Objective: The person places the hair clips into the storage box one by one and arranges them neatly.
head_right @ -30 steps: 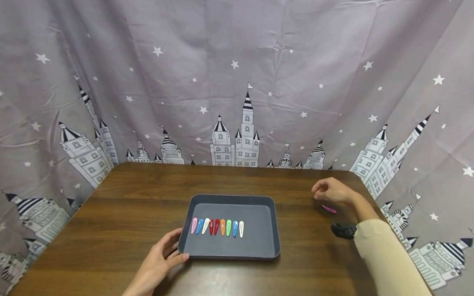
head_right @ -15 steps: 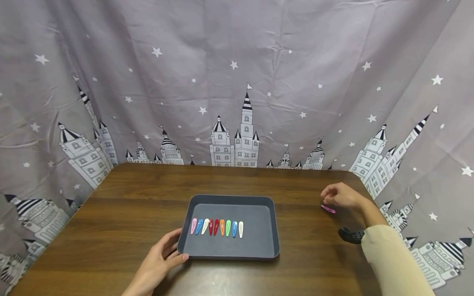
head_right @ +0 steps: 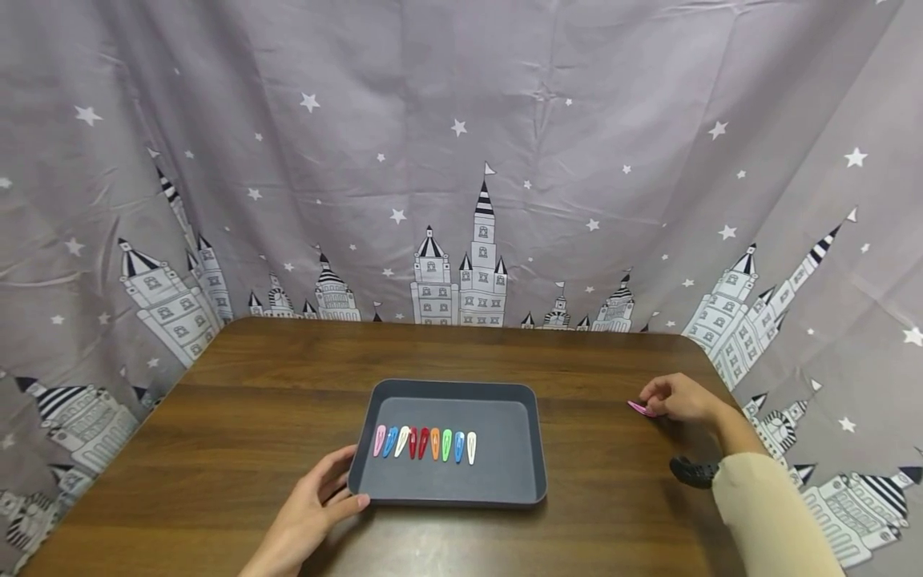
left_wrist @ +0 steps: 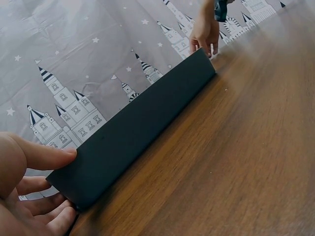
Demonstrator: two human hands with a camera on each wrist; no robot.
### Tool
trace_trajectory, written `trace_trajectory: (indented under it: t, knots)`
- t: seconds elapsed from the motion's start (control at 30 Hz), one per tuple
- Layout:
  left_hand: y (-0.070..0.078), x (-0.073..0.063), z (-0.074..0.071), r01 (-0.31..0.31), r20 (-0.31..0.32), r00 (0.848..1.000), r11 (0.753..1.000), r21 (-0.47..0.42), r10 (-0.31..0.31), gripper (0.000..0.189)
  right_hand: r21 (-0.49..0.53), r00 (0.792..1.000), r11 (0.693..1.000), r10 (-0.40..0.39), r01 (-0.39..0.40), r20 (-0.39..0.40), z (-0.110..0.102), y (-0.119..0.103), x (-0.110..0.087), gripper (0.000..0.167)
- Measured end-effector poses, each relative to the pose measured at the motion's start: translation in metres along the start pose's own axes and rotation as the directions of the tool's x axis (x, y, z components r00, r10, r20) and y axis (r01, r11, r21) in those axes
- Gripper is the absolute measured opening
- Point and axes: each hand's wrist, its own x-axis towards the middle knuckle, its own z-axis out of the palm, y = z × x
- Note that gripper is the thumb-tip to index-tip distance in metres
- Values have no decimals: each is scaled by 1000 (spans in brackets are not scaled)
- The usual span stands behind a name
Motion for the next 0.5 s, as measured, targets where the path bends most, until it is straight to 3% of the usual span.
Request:
trace_trajectory:
  t: [0.1, 0.33, 0.5]
  knots:
    - [-1, 0, 1, 0, 1, 1000, 1000, 0, 0, 75, -22, 1000, 1000, 7, -7, -21, 3, 3, -1, 18]
    - [1, -1, 1, 7, -1, 1000, 1000, -1, -7, 74, -130, 993, 988, -98, 89, -65, 7, 7, -1, 12]
    - [3, -2, 1, 10, -1, 1000, 1000, -6, -10, 74, -134, 992, 987, -104, 94, -74, 8, 9, 1, 7]
